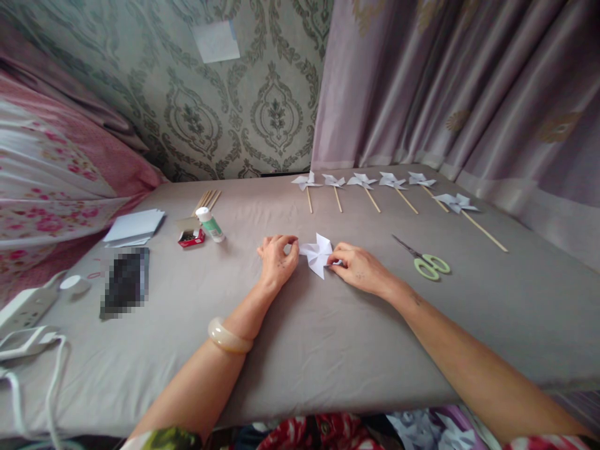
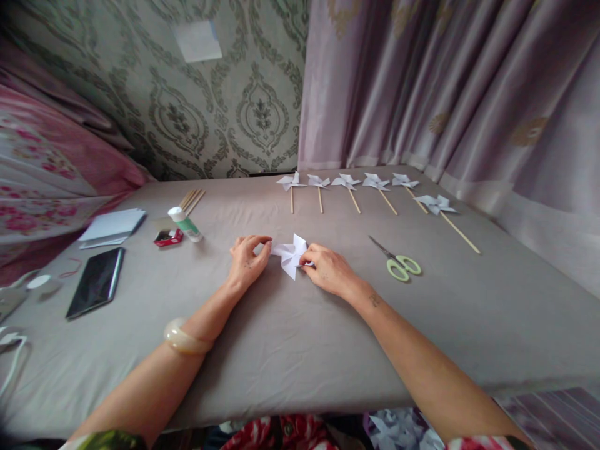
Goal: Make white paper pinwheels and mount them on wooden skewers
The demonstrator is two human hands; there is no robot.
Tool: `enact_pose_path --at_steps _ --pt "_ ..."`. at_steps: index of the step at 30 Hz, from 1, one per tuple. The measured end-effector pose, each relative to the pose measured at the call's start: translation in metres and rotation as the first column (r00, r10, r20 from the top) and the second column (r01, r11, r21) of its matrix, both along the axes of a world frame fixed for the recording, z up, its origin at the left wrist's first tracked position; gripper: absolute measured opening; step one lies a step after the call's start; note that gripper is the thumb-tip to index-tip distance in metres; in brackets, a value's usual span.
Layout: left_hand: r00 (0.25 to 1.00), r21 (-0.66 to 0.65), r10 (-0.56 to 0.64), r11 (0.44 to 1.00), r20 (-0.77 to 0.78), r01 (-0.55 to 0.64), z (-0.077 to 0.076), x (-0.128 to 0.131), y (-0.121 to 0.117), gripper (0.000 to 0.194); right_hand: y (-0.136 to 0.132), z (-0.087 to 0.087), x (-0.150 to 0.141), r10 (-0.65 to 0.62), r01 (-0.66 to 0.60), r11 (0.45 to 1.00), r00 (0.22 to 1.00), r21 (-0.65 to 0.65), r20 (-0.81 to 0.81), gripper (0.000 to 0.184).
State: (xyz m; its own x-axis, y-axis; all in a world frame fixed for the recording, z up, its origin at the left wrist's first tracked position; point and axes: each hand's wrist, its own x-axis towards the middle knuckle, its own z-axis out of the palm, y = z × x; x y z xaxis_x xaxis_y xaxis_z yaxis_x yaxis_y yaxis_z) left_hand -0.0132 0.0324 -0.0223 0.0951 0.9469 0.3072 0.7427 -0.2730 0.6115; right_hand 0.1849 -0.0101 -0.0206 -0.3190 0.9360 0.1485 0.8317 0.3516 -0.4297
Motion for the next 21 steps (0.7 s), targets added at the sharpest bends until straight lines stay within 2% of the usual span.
enact_pose_path --at_steps 5,8,12,15,18,21 --pt "1.0 -0.084 -0.027 0.996 -0.004 0.027 0.001 0.001 0.0 0.025 -0.006 0.0 0.002 0.138 -0.126 0.985 0.985 0.115 -0.101 0.02" --pt "0.997 -0.177 -0.068 0.982 0.035 0.073 0.0 0.0 0.001 0.032 -0.007 0.001 0.003 0.171 -0.136 0.968 0.972 0.21 -0.159 0.022" --pt "0.96 -0.23 -0.071 0.963 0.272 0.137 -0.002 -0.002 0.005 0.038 -0.009 0.0 0.001 0.15 -0.061 0.935 0.961 0.348 -0.234 0.023" --pt "0.911 -0.188 0.014 0.98 0.413 0.07 0.0 -0.004 0.007 0.041 -0.01 0.002 0.001 0.14 -0.002 0.897 0.949 0.441 -0.281 0.021" --pt "0.84 -0.228 0.09 0.973 0.534 0.04 0.003 -0.005 0.005 0.046 -0.013 0.005 0.002 0.089 0.086 0.868 0.942 0.489 -0.323 0.019" --pt "0.75 -0.343 0.109 0.925 0.653 0.165 0.006 -0.003 0.002 0.047 -0.016 0.01 0.004 0.044 0.167 0.841 0.927 0.514 -0.372 0.017"
